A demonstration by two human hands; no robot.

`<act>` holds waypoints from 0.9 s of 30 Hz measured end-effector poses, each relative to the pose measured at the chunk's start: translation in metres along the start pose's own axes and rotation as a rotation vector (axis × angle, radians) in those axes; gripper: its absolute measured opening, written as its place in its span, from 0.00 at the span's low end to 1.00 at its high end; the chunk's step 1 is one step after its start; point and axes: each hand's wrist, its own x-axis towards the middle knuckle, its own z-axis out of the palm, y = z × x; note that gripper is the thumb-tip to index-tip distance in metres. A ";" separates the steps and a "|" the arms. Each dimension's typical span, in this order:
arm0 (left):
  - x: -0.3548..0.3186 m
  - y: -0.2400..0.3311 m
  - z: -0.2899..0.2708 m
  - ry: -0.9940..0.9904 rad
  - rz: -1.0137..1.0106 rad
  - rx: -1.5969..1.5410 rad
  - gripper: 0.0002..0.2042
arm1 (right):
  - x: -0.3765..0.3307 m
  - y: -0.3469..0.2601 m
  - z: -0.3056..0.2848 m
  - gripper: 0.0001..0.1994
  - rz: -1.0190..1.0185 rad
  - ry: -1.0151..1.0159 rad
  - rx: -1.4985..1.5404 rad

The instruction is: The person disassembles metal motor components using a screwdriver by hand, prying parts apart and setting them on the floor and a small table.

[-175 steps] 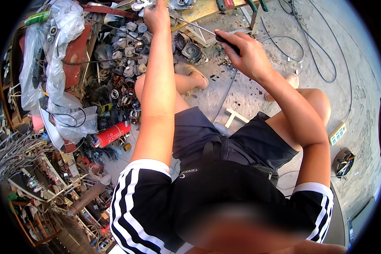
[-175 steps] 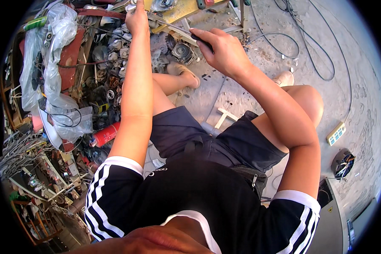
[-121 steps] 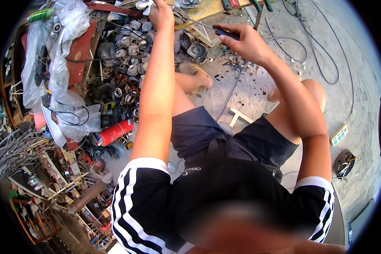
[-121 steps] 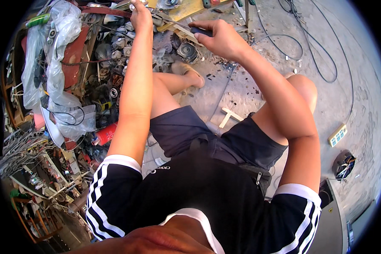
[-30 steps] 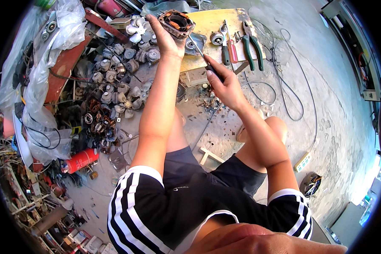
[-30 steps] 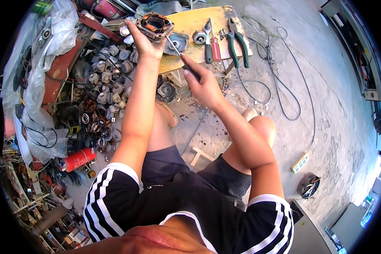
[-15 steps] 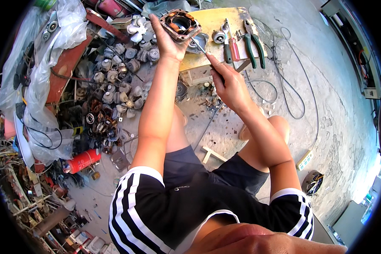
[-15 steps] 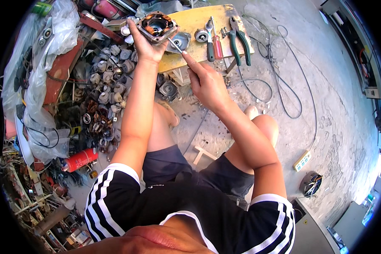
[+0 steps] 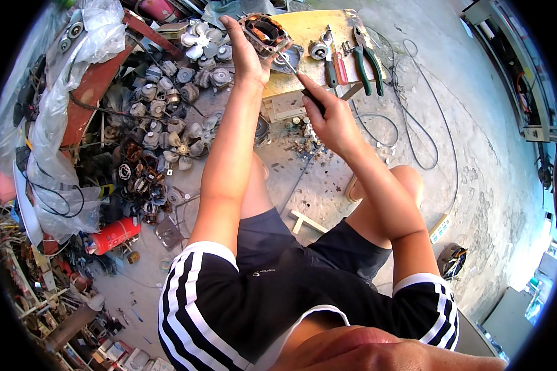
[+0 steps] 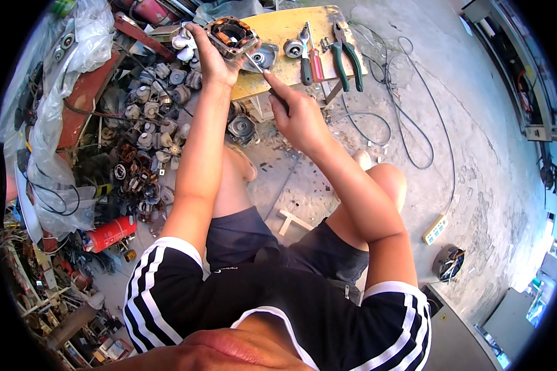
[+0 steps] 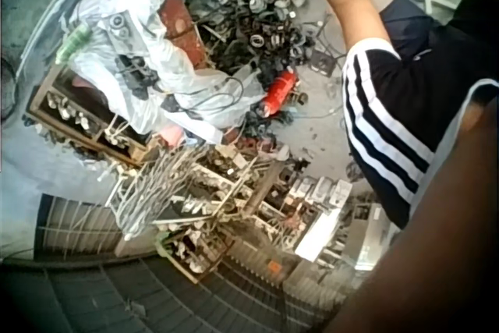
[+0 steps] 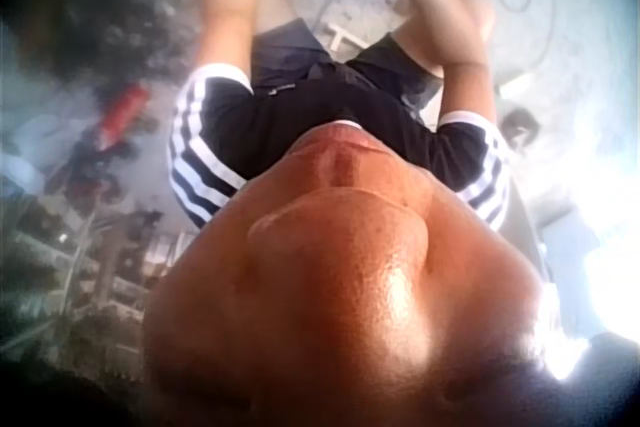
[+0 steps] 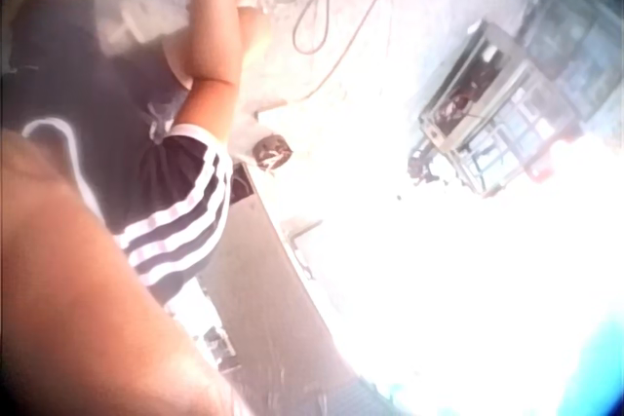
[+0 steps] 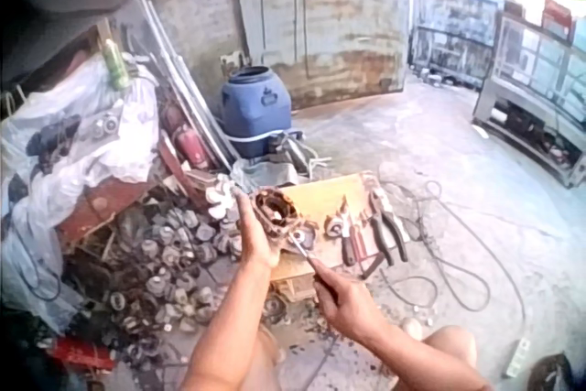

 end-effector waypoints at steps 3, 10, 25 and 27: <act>0.001 0.000 0.000 -0.007 -0.007 0.036 0.49 | 0.009 0.009 -0.004 0.21 -0.056 -0.015 0.159; 0.004 -0.003 -0.001 -0.045 0.008 0.074 0.49 | 0.014 0.007 -0.030 0.22 0.032 -0.181 0.245; -0.005 -0.024 0.003 -0.020 0.044 0.134 0.44 | -0.005 0.001 -0.013 0.24 0.482 -0.170 0.970; -0.004 -0.028 0.005 -0.021 0.048 0.004 0.45 | -0.007 -0.001 -0.008 0.24 0.455 -0.123 0.870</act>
